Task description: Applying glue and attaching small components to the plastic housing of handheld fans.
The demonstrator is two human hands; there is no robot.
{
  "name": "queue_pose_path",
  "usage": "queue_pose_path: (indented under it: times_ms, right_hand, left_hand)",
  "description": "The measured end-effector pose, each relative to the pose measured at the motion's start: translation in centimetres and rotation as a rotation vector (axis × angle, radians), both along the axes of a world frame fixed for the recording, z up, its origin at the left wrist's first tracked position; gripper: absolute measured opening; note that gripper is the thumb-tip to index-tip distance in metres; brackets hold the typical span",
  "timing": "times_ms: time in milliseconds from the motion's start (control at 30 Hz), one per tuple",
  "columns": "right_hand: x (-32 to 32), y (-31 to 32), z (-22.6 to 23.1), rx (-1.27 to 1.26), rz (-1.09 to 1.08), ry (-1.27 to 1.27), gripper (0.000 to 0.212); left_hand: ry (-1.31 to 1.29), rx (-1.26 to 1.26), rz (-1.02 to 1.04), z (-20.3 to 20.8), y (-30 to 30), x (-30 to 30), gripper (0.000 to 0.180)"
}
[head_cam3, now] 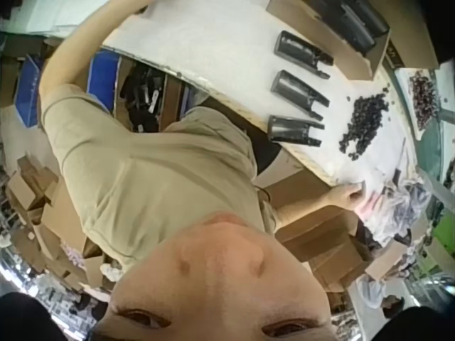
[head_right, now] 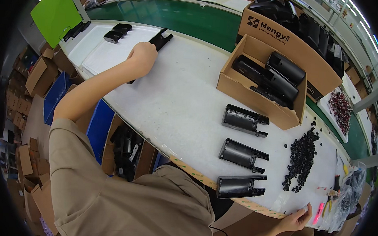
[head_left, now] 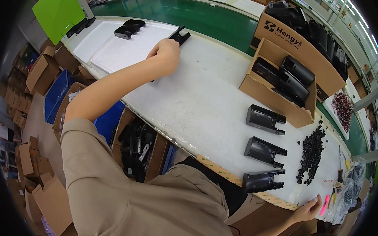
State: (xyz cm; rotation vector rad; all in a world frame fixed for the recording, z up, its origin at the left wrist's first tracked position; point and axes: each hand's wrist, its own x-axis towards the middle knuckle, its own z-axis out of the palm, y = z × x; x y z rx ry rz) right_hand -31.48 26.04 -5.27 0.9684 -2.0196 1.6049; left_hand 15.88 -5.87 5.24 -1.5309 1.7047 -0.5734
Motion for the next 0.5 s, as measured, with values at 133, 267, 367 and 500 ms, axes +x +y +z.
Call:
queue_pose_path:
  times_ms: [133, 267, 367, 500]
  right_hand:
    - [-0.6, 0.2, -0.5, -0.012, 0.025, -0.018, 0.019]
    - [-0.1, 0.1, -0.1, -0.007, -0.002, -0.017, 0.019]
    - [0.1, 0.0, 0.1, -0.002, -0.021, -0.020, 0.019]
    - [-0.3, -0.1, -0.2, -0.005, 0.008, 0.014, 0.019]
  left_hand:
    - [0.047, -0.086, 0.061, 0.1, 0.1, 0.0, 0.043]
    - [0.169, -0.307, -0.167, -1.4, 2.0, 2.9, 0.075]
    - [0.206, -0.432, -0.165, -1.3, 2.5, 3.7, 0.086]
    - [0.282, -0.465, -0.261, -1.1, 2.4, 4.4, 0.085]
